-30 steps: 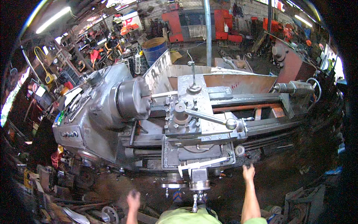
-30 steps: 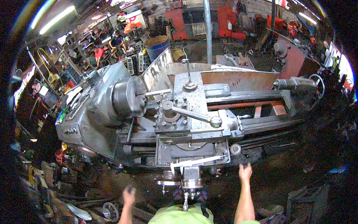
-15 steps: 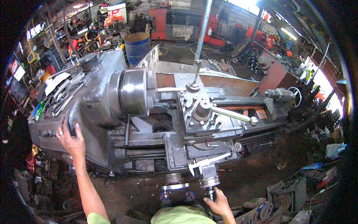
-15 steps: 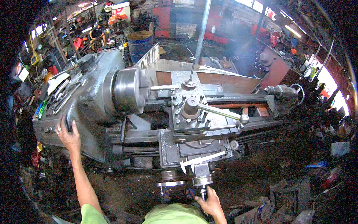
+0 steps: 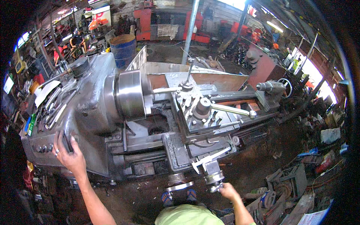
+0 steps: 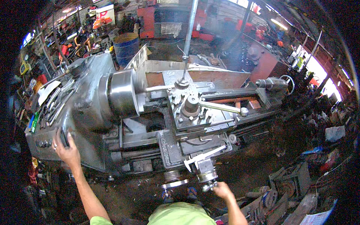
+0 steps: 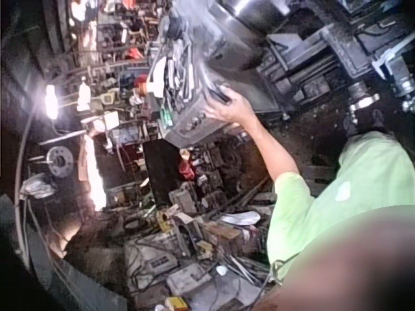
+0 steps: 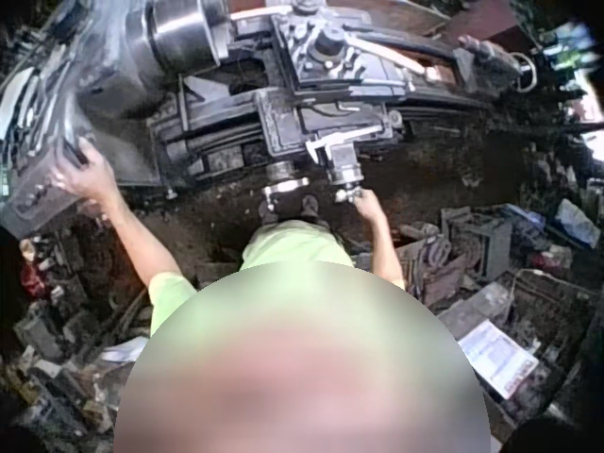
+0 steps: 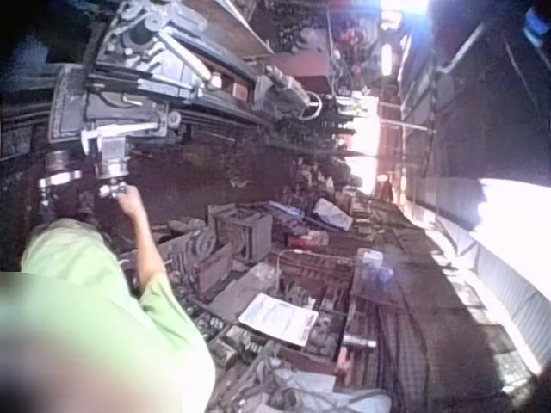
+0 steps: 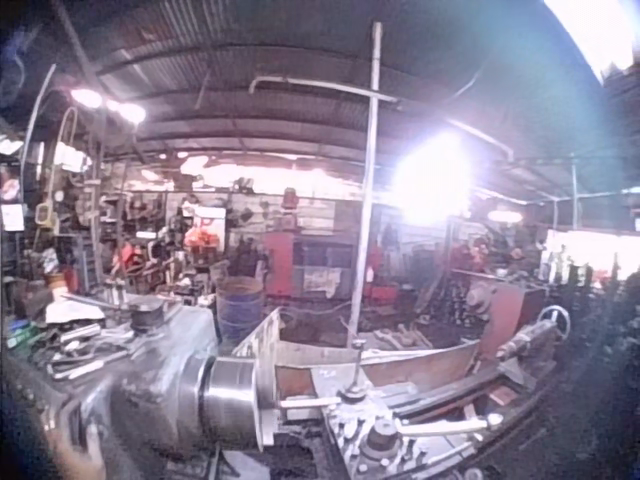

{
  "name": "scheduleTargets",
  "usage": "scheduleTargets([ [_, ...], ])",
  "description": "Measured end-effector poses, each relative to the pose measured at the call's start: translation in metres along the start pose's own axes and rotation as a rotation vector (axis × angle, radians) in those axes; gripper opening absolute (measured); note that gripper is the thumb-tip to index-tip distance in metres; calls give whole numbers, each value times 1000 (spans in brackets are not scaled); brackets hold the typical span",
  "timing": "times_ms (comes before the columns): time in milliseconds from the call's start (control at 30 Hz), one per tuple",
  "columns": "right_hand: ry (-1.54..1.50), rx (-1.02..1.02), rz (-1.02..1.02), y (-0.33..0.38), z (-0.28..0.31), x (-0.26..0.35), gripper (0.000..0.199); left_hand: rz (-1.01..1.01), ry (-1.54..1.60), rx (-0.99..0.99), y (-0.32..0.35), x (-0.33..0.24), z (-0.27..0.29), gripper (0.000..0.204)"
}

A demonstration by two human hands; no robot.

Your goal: The person operates a metal lathe, adjusting the tool post and cross slide while a cylindrical workpiece rotates. They repeatedly measure the workpiece with a vernier caliper, make small adjustments, and continue machining. Two coworkers in high-visibility vests are visible in the background.

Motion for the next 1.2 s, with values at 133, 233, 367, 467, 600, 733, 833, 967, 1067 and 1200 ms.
scheduleTargets([
  [133,119,-57,4,3,-68,30,36,28,-41,9,1,3,-1,35],
  [233,-319,29,286,49,-49,72,35,30,-48,13,2,3,-2,35],
  [367,-131,-32,-75,81,0,59,32,37,-59,9,3,5,-3,35],
  [467,21,-336,-5,99,46,81,33,24,-62,-7,4,4,-2,35],
  [600,210,-422,80,99,52,100,45,2,-57,-8,3,1,-1,35],
  [733,152,-240,181,79,47,95,50,14,-63,0,3,0,0,34],
  [833,56,-161,162,69,49,79,52,16,-62,-2,3,-1,0,34],
  [967,-223,90,89,54,38,53,42,19,-61,-1,3,-1,0,34],
  [1067,-455,215,196,41,32,51,41,20,-60,4,3,-1,0,34],
  [1200,-685,359,169,28,20,34,41,12,-57,7,3,-3,0,35],
])
Point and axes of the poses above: each hand's wrist, its own y-axis away from the middle knuckle, its own z-axis out of the back of the hand, x = y × z, the point moved 10 cm from there along -y, towards the middle knuckle, and after that the axes turned 3 degrees about y, right-handed, at the moved point
